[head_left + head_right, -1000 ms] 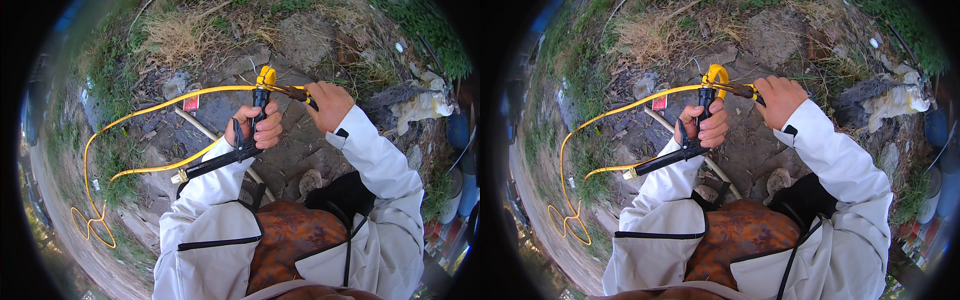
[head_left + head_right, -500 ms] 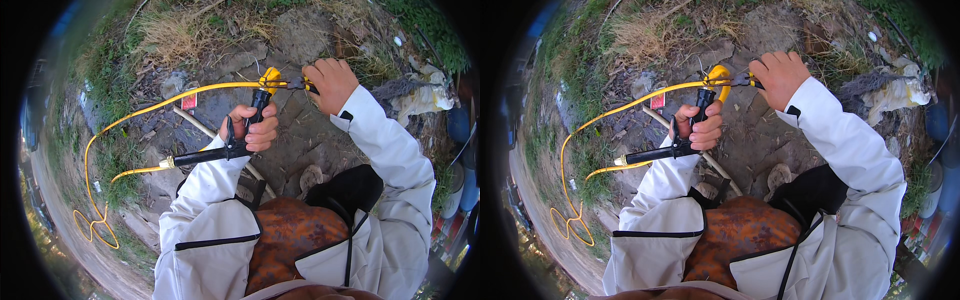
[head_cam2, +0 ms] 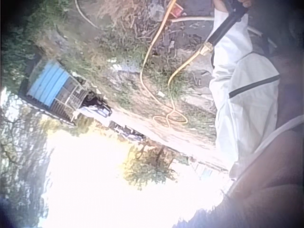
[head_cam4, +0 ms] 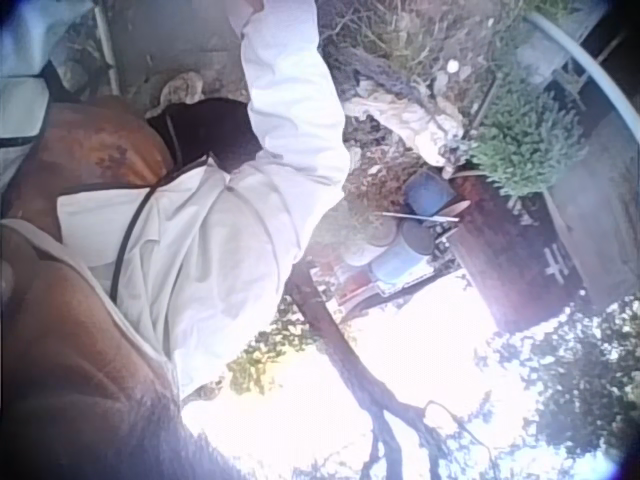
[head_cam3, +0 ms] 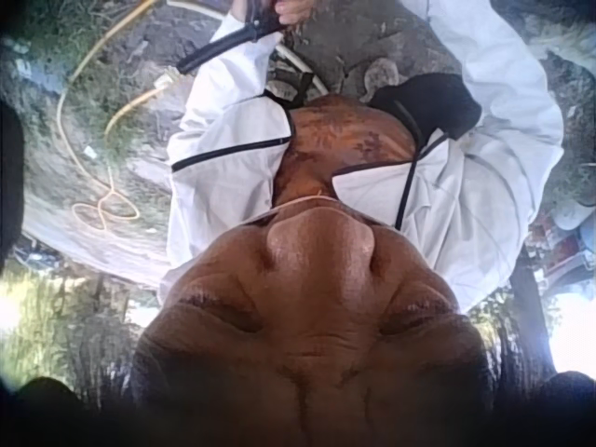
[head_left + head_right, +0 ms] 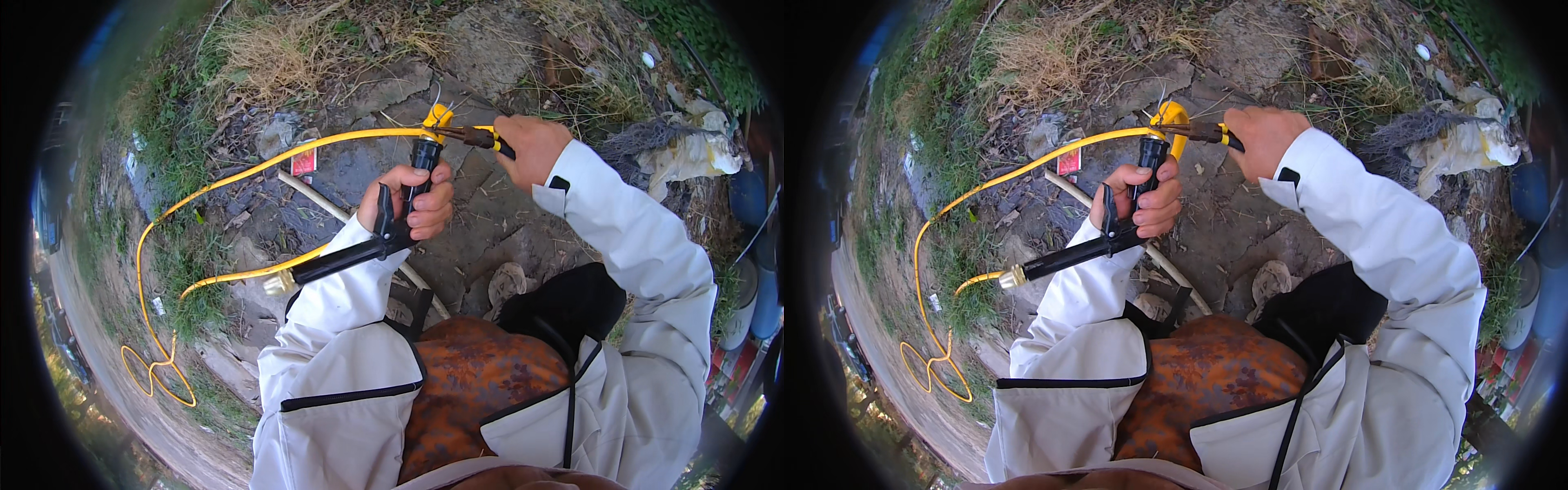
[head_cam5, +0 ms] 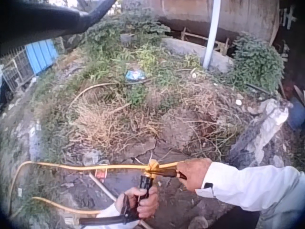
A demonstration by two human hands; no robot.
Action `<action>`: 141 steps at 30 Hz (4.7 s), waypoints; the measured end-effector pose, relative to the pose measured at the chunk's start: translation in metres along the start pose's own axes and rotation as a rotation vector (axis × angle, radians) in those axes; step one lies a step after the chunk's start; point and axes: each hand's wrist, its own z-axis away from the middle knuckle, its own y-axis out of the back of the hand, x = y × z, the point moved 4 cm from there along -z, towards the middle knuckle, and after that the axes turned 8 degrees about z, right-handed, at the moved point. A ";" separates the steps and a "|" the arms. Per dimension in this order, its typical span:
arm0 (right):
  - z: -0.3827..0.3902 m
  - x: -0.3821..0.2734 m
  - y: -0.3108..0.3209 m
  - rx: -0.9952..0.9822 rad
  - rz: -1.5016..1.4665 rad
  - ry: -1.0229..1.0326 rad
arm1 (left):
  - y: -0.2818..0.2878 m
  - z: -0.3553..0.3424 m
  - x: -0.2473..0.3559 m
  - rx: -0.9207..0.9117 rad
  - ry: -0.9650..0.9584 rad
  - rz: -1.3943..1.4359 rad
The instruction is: The person kneels on the ground and uses pliers to strip and adjust a yellow hose connected to a black spray gun. They repeatedly cut, pull, and reattach sections of the hose and a metal fitting, manipulating the components with both hands.
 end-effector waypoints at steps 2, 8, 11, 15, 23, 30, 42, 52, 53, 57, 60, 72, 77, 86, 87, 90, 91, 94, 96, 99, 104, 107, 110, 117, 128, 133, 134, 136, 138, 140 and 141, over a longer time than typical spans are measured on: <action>0.003 -0.010 -0.011 -0.208 -0.131 -0.131 | 0.006 -0.003 0.004 0.098 -0.085 -0.155; 0.017 -0.022 -0.040 -0.578 -0.943 -0.426 | 0.018 -0.008 0.006 0.233 -0.220 -0.353; 0.029 -0.033 -0.047 -0.644 -1.370 -0.595 | 0.021 -0.009 0.005 0.266 -0.256 -0.425; 0.029 -0.032 -0.045 -0.559 -1.085 -0.483 | 0.016 -0.009 -0.001 0.260 -0.207 -0.357; 0.026 -0.013 -0.020 -0.106 -0.141 -0.190 | 0.013 -0.006 -0.007 0.032 -0.069 0.062; 0.025 -0.017 -0.015 -0.101 -0.029 -0.206 | 0.015 -0.005 -0.008 0.060 -0.105 -0.018; 0.027 -0.014 -0.012 -0.083 -0.058 -0.229 | 0.012 -0.005 -0.005 -0.048 -0.095 0.129; 0.023 -0.025 -0.006 -0.202 -0.110 -0.232 | 0.014 -0.007 -0.002 -0.068 -0.073 0.122; 0.022 -0.024 -0.006 -0.197 -0.107 -0.232 | 0.014 -0.007 -0.001 -0.063 -0.077 0.108; 0.023 -0.024 -0.006 -0.189 -0.112 -0.236 | 0.014 -0.007 -0.001 -0.043 -0.086 0.100; 0.022 -0.024 -0.005 -0.184 -0.112 -0.240 | 0.014 -0.008 -0.001 -0.052 -0.083 0.093; 0.022 -0.019 -0.010 -0.117 -0.107 -0.208 | 0.016 -0.011 -0.002 -0.016 -0.084 0.032; 0.023 -0.016 -0.012 -0.119 -0.080 -0.245 | 0.015 -0.010 -0.002 0.047 -0.087 -0.038; 0.024 -0.019 -0.035 -0.336 -0.417 -0.298 | 0.022 -0.010 0.000 0.344 -0.184 -0.468; 0.025 -0.018 -0.044 -0.282 -0.621 -0.237 | 0.023 -0.009 0.001 0.359 -0.184 -0.492; 0.035 -0.024 -0.054 -0.673 -1.369 -0.507 | 0.022 -0.008 0.001 0.356 -0.178 -0.507; 0.038 -0.028 -0.056 -0.695 -1.534 -0.493 | 0.021 -0.008 0.001 0.347 -0.171 -0.503; 0.049 -0.050 -0.056 -0.793 -1.998 -0.523 | 0.016 -0.008 -0.005 0.266 -0.165 -0.454; 0.051 -0.056 -0.053 -0.817 -2.118 -0.483 | 0.015 -0.007 -0.002 0.311 -0.180 -0.533; 0.053 -0.064 -0.047 -0.816 -2.245 -0.477 | 0.018 -0.008 0.001 0.409 -0.243 -0.740; 0.057 -0.072 -0.051 -0.830 -2.375 -0.494 | 0.055 -0.009 0.015 0.395 -0.555 -1.307; 0.053 -0.064 -0.050 -0.755 -2.044 -0.633 | 0.047 -0.008 0.016 0.426 -0.539 -1.400; 0.047 -0.042 -0.065 -0.503 -1.497 -0.558 | 0.030 -0.004 0.010 0.401 -0.126 -0.642; 0.042 -0.055 -0.058 -0.664 -1.886 -0.661 | 0.046 -0.005 0.026 0.520 -0.557 -1.419; 0.017 0.008 -0.058 -0.381 -0.519 -0.216 | 0.058 -0.007 0.030 0.476 -0.306 -1.124; 0.024 0.027 -0.062 -0.335 -0.377 -0.162 | 0.054 -0.014 0.006 0.348 -0.086 -0.593; 0.024 0.027 -0.060 -0.319 -0.347 -0.170 | 0.055 -0.015 0.002 0.343 -0.116 -0.564; 0.026 0.028 -0.057 -0.284 -0.287 -0.186 | 0.055 -0.018 -0.007 0.332 -0.176 -0.511; 0.029 0.028 -0.048 -0.084 -0.095 -0.154 | 0.057 -0.021 -0.008 0.387 -0.212 -0.547; 0.031 0.032 -0.041 -0.024 0.035 -0.130 | 0.054 -0.023 -0.011 0.467 -0.219 -0.584; 0.027 0.037 -0.037 -0.062 0.065 -0.120 | 0.054 -0.022 -0.011 0.484 -0.210 -0.566</action>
